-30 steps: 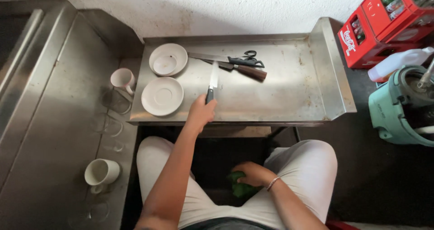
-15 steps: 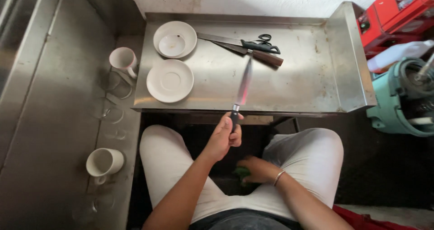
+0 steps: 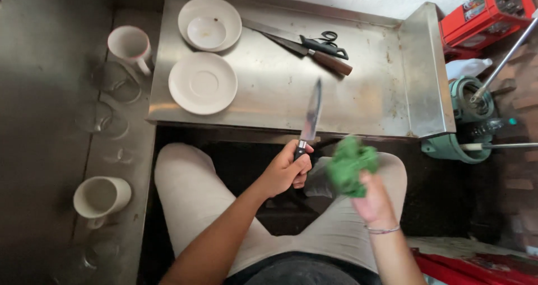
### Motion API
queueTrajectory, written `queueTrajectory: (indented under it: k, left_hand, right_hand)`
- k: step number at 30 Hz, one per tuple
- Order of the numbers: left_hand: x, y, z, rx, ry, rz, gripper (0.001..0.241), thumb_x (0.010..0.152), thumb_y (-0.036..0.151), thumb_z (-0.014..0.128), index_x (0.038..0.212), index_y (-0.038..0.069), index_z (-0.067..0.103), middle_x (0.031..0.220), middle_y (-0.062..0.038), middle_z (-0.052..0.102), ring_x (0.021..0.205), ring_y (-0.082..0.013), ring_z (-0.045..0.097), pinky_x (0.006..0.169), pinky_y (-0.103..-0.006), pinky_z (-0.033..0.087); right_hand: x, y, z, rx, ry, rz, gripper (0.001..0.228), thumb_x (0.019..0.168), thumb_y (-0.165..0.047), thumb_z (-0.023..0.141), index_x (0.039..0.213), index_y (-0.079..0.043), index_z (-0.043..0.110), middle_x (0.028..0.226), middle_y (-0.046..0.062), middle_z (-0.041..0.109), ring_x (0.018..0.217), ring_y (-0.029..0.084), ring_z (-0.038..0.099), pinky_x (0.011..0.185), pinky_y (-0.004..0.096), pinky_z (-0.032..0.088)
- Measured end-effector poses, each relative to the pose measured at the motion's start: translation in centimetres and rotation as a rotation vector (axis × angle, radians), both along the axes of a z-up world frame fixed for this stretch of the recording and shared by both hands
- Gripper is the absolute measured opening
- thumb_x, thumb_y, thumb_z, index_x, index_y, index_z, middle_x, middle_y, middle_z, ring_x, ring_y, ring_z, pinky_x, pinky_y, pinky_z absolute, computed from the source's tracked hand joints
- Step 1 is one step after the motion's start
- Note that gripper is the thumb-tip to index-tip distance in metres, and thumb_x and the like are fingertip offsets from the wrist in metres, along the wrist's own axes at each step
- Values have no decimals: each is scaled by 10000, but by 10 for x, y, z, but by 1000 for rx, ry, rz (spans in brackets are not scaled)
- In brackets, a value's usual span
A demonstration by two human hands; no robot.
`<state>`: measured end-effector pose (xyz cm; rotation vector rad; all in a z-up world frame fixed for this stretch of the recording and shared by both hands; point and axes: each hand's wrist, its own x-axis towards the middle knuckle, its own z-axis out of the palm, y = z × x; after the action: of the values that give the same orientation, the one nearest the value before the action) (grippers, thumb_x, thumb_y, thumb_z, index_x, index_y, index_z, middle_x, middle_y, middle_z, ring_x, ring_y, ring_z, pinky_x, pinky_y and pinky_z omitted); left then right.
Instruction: Cleaning and wiping small plates and knives with a cloth at a service counter
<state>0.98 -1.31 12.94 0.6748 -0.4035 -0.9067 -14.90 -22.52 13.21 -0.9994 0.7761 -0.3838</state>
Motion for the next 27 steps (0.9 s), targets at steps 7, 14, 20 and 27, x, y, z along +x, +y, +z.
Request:
queueTrajectory:
  k: [7, 14, 20, 27]
  left_hand:
    - [-2, 9, 20, 6, -29, -31, 109, 1038, -25, 472, 1147, -18, 474, 686, -88, 499, 407, -135, 489, 359, -308, 483]
    - [-6, 13, 32, 88, -20, -101, 101, 1080, 76, 463, 1156, 11, 476, 657, -43, 439, 415, -94, 429, 316, -252, 410]
    - [-10, 13, 31, 177, -109, -87, 137, 1088, 111, 444, 1076, -9, 510, 601, -56, 456, 365, -111, 445, 270, -255, 391]
    - [-12, 7, 11, 241, -251, -107, 154, 1068, 93, 462, 1007, -24, 540, 549, -77, 505, 332, -124, 477, 233, -255, 383]
  right_hand:
    - [48, 53, 132, 126, -262, -175, 499, 908, -243, 536, 1392, -152, 612, 1363, 67, 681, 1234, 243, 662, 1100, 472, 515]
    - [43, 38, 112, -794, -233, -13, 667, 834, 83, 496, 1466, -86, 371, 1456, 157, 457, 1337, 296, 522, 1121, 479, 504]
    - [46, 45, 121, -1426, -216, 297, 400, 957, -232, 536, 1318, -68, 586, 1451, 158, 375, 1392, 332, 366, 1209, 499, 292]
    - [55, 39, 99, -2082, -187, 517, 405, 841, -72, 712, 1212, -228, 759, 1266, 65, 636, 1118, 320, 614, 998, 474, 516]
